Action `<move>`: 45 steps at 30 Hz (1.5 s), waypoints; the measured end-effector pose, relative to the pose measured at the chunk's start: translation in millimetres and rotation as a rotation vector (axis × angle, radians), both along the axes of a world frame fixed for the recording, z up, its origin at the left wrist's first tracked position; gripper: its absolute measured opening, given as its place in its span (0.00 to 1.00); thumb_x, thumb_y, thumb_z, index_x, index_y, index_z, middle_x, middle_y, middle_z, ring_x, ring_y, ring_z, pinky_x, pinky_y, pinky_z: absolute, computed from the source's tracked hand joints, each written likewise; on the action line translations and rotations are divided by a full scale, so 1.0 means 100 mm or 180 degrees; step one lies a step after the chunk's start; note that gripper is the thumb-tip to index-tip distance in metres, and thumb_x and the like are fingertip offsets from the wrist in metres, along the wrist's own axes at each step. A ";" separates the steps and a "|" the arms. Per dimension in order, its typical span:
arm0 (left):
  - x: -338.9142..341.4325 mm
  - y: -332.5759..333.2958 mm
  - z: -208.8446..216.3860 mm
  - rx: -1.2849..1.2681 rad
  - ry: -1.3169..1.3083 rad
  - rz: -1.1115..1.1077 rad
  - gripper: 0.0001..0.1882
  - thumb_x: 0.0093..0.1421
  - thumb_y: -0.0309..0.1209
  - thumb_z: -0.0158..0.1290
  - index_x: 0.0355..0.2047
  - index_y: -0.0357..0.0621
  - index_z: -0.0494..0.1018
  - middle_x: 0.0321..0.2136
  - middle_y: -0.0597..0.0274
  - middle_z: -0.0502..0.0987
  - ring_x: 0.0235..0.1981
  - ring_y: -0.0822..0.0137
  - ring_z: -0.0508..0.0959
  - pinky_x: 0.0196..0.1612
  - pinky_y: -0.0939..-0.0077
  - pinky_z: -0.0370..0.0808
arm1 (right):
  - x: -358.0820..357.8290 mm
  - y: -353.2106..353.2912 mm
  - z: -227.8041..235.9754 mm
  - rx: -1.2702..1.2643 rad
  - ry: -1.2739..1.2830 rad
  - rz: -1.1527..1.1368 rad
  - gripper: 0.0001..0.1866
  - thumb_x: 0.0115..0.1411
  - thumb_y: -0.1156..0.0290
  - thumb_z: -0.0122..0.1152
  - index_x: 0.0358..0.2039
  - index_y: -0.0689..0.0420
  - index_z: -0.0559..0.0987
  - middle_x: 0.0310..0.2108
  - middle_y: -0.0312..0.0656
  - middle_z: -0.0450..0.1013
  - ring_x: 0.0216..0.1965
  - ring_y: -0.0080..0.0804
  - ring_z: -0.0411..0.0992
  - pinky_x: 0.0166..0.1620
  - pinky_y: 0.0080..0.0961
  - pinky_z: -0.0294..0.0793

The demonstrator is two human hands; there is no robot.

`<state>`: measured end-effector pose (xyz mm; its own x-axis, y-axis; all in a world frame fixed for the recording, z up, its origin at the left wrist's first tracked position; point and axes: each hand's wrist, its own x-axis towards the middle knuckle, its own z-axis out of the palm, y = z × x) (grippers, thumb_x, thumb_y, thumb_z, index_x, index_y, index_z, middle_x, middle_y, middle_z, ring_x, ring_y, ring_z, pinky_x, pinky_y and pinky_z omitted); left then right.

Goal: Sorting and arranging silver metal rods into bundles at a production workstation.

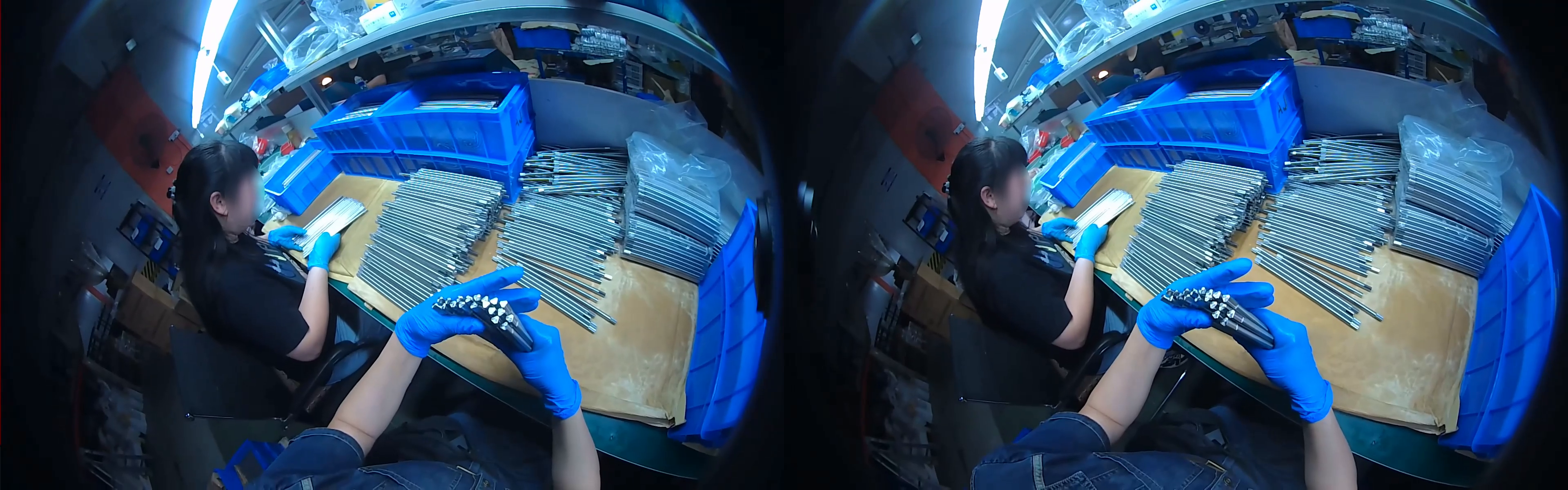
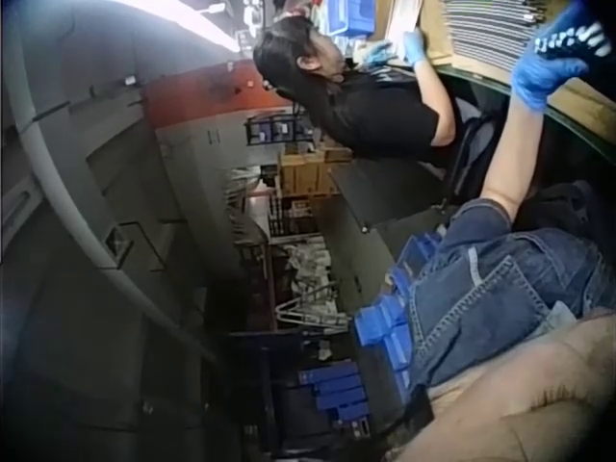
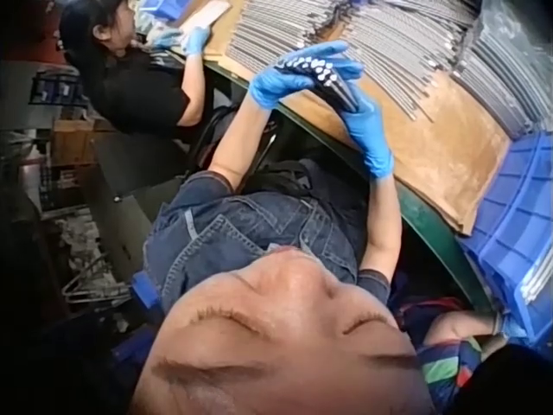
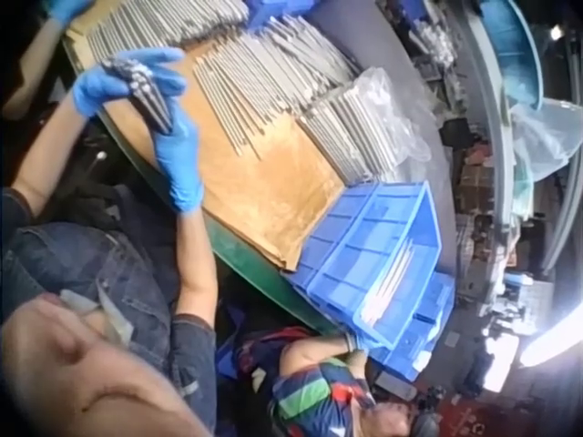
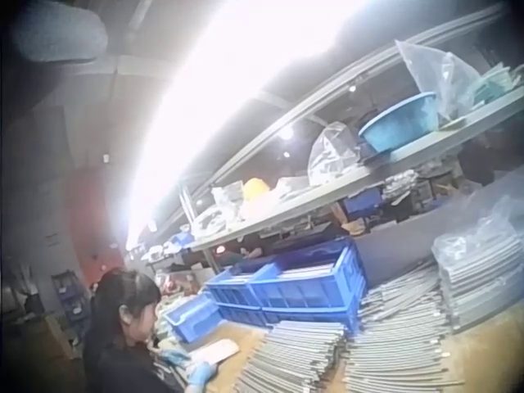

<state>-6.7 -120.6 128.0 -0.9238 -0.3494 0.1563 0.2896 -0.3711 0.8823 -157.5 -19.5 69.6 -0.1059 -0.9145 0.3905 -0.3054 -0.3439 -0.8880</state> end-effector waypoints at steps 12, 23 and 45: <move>-0.12 0.04 0.01 -0.0178 0.0401 -0.0162 0.49 0.41 0.23 0.62 0.63 0.39 0.48 0.56 0.40 0.60 0.59 0.45 0.59 0.59 0.53 0.58 | -0.11 0.03 -0.02 0.0362 0.0029 0.0105 0.14 0.51 0.71 0.64 0.39 0.58 0.76 0.31 0.49 0.75 0.33 0.44 0.75 0.34 0.29 0.72; -0.40 0.07 0.12 -0.1313 -0.0449 0.0097 0.30 0.36 0.24 0.66 0.44 0.35 0.72 0.36 0.56 0.76 0.38 0.67 0.76 0.47 0.71 0.71 | -0.17 0.03 -0.06 -0.0123 0.0202 -0.0059 0.26 0.46 0.75 0.66 0.49 0.56 0.71 0.43 0.47 0.72 0.43 0.43 0.72 0.44 0.31 0.71; 0.23 -0.35 -0.71 -0.0300 0.1175 0.0536 0.28 0.42 0.32 0.66 0.43 0.39 0.68 0.39 0.49 0.74 0.40 0.56 0.75 0.55 0.60 0.66 | -0.10 -0.39 -0.08 -0.0066 0.1997 0.0105 0.09 0.49 0.69 0.58 0.32 0.54 0.74 0.24 0.50 0.73 0.27 0.50 0.72 0.29 0.40 0.71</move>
<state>15.9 -155.3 57.1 -0.7310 -0.4591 0.5048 0.6426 -0.2142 0.7357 -167.6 -58.5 61.3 0.1774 -0.9050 0.3867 -0.7550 -0.3772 -0.5363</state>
